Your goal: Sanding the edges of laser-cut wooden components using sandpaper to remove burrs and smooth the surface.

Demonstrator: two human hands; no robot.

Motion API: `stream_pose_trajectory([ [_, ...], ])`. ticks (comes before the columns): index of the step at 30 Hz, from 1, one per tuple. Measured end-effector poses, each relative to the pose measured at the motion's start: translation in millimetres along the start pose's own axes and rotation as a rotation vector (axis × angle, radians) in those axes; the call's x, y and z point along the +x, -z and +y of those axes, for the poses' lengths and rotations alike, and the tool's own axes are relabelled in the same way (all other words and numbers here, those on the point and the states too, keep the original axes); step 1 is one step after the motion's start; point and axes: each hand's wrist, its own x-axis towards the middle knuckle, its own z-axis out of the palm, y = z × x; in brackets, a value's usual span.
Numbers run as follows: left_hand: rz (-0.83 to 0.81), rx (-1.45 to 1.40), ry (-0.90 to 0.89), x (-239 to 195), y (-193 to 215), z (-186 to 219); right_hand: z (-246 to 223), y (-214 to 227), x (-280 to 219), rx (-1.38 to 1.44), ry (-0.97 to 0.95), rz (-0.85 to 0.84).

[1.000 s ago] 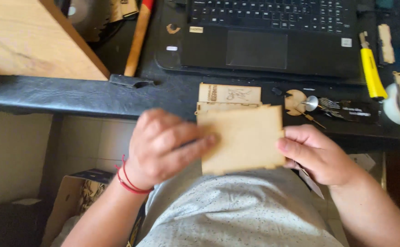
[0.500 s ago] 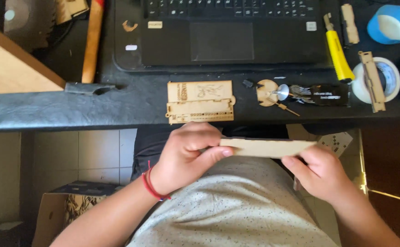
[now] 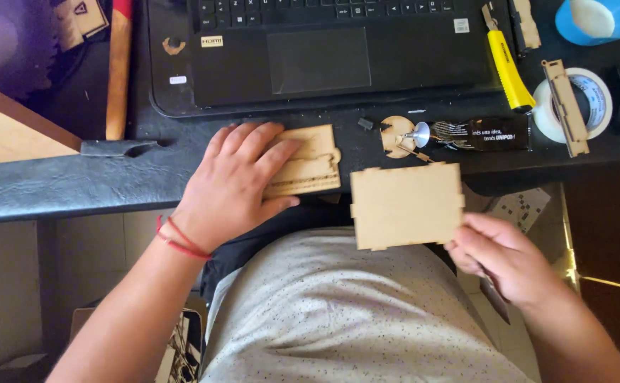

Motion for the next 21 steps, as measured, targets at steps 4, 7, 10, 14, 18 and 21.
stream_pose_trajectory([
  [4, -0.004, -0.119, 0.063, -22.4, 25.9, -9.4, -15.2, -21.6, 27.5, 0.031, -0.118, -0.026],
  [7, 0.003, -0.109, 0.136, -52.6, 46.4, -21.2, -48.3, -57.5, 60.5, -0.116, -0.065, 0.008],
  [10, 0.013, 0.017, 0.223, -74.8, 63.2, -27.8, -51.3, -85.8, 101.2, -0.117, -0.068, 0.046],
  [14, 0.063, 0.039, 0.282, -86.0, 71.2, -31.2, -76.7, -105.7, 125.5, -0.069, -0.160, 0.044],
  [18, 0.033, 0.009, 0.304, -92.4, 67.2, -30.7, -110.1, -111.3, 114.5, -0.557, -0.214, 0.159],
  [21, 0.044, -0.020, 0.284, -88.7, 60.2, -29.5, -123.5, -112.4, 105.3, -0.669, -0.303, 0.199],
])
